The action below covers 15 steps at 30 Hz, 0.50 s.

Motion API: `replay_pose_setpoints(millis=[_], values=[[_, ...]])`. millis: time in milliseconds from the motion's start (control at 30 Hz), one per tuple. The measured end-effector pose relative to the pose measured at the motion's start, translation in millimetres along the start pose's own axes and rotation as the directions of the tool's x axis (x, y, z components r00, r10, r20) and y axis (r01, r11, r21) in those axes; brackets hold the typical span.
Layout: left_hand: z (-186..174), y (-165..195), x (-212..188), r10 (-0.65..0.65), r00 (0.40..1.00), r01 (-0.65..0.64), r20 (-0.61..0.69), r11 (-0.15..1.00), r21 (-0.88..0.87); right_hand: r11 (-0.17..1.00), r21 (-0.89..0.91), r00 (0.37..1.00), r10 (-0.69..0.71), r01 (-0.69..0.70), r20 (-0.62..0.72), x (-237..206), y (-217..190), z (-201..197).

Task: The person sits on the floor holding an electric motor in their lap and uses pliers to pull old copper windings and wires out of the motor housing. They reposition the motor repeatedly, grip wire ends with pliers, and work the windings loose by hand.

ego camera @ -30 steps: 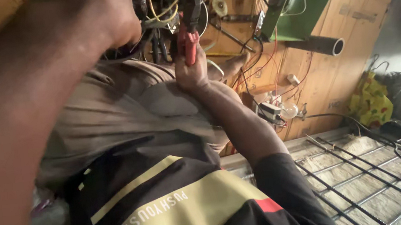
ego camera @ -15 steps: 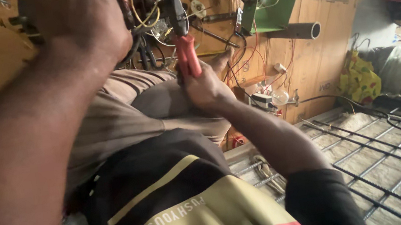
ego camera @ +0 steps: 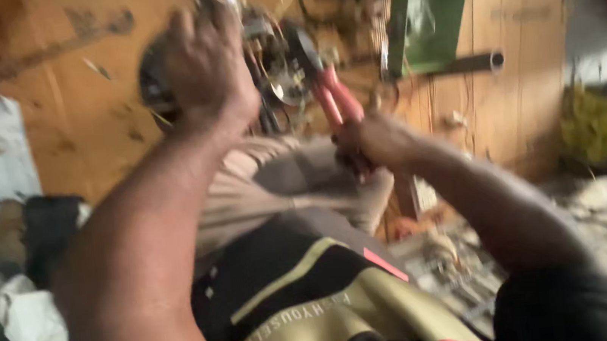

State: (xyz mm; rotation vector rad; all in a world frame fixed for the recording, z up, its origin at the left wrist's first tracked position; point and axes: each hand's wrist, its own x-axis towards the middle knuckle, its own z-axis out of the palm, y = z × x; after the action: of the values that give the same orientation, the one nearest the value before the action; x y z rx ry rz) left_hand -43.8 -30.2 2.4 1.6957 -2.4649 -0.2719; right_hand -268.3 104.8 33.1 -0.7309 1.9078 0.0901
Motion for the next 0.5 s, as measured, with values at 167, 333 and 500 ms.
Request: replay_pose_setpoints(millis=[167,333,500], values=[[-23,-14,17,0.014,0.963,0.024,0.268,0.99,-0.14,0.925,0.054,0.917,-0.364,0.377,-0.164,19,13,31],[-22,-36,29,0.054,0.946,-0.006,0.318,0.988,-0.152,0.769,0.262,0.811,-0.531,0.583,-0.245,71,-11,69],[-31,-46,32,0.03,0.922,0.034,0.386,0.987,-0.158,0.626,0.104,0.601,-0.671,0.773,-0.434,96,-45,82]])
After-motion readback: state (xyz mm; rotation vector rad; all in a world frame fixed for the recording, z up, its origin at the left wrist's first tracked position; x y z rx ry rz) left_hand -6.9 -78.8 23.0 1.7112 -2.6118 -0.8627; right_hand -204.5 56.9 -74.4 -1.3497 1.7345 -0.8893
